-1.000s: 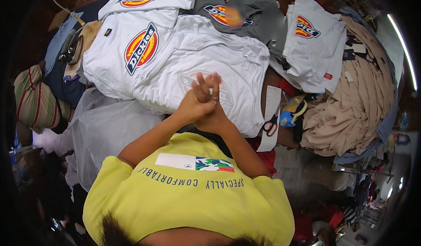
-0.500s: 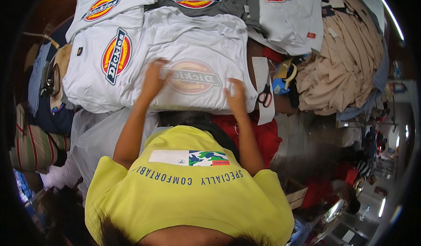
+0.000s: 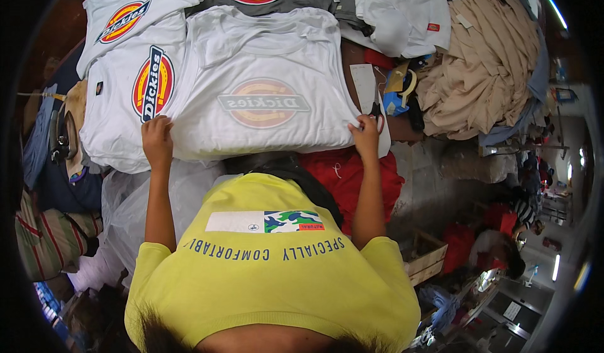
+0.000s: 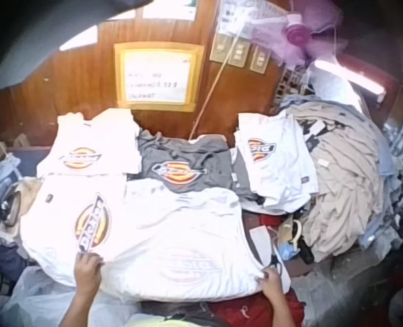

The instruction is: The person trims loose threads from white t-shirts using shears and then folds them at a garment manufacturing station.

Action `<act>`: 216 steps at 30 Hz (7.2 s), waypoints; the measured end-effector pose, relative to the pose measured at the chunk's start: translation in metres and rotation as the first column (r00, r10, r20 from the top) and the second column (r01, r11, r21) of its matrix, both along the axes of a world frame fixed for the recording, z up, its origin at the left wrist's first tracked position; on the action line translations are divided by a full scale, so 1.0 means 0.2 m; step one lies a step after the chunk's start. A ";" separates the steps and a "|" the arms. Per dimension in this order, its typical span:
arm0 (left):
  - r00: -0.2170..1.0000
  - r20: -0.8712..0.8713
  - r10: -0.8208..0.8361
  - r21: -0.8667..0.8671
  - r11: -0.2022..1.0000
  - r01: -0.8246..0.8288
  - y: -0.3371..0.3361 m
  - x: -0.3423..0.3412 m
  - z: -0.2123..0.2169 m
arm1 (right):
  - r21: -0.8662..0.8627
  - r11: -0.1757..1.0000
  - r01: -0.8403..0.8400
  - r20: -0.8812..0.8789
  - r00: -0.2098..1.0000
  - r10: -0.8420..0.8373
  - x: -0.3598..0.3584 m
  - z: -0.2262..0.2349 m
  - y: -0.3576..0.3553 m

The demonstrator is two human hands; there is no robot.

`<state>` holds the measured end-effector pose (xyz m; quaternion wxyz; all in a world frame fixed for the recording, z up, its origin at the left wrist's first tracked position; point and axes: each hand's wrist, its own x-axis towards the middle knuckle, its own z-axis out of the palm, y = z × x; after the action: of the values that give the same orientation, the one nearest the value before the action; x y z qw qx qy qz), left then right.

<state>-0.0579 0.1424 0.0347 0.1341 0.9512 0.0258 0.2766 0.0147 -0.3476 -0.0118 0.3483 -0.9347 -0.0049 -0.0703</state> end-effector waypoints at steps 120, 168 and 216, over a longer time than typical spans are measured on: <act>0.802 -0.219 -0.555 -0.567 0.742 0.359 -0.34 0.40 -0.07 | 0.230 0.964 -0.134 0.061 0.990 0.124 -0.06 0.07 0.23; 0.849 -0.155 -0.505 -0.987 0.052 -0.150 -0.93 0.17 -0.20 | 0.561 0.774 -0.294 -0.223 0.847 0.483 -0.16 0.16 0.46; 0.930 -0.051 -0.364 -0.931 -0.319 -0.176 -1.02 0.17 -0.16 | 0.198 0.848 -0.491 -0.345 0.775 0.529 -0.02 0.23 0.42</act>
<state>-0.0247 -0.0613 0.0018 0.8623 0.4718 0.1806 -0.0364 0.0102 -0.2644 0.0348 0.3928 -0.8752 -0.1860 0.2125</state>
